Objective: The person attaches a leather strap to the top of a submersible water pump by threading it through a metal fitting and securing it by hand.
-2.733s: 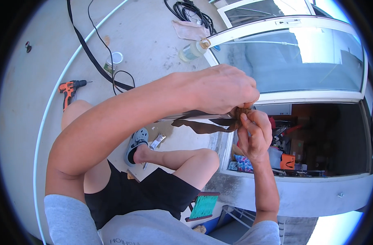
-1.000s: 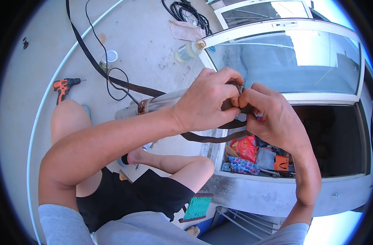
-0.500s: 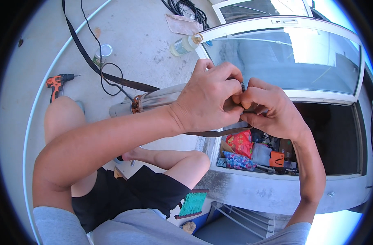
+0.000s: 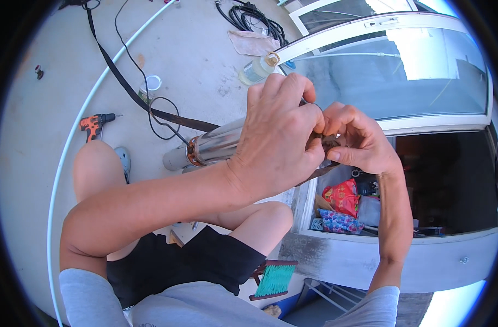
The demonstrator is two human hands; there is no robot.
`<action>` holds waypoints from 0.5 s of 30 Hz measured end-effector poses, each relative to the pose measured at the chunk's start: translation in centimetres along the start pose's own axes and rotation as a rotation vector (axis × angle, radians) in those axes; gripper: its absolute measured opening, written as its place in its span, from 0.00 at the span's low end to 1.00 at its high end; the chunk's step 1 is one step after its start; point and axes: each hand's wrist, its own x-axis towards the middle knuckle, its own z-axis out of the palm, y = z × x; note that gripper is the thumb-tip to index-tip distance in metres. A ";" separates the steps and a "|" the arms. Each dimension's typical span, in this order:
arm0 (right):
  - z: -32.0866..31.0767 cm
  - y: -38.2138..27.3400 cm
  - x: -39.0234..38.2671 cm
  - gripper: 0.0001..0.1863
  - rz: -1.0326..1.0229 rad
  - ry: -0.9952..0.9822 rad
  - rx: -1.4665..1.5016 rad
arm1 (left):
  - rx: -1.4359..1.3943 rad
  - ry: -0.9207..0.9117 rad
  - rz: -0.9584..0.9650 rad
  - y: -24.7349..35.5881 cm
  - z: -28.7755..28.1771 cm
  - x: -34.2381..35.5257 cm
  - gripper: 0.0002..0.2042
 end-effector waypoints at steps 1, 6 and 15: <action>-0.4 -0.6 0.1 0.21 0.023 -0.088 -0.041 | 0.021 -0.011 0.008 0.0 -0.1 -0.1 0.08; -1.7 -4.5 1.3 0.22 0.164 -0.256 -0.164 | 0.016 -0.009 -0.002 0.5 0.0 0.0 0.05; -1.8 -3.4 1.0 0.16 0.018 -0.204 -0.332 | -0.112 0.005 -0.205 1.9 0.6 -0.9 0.08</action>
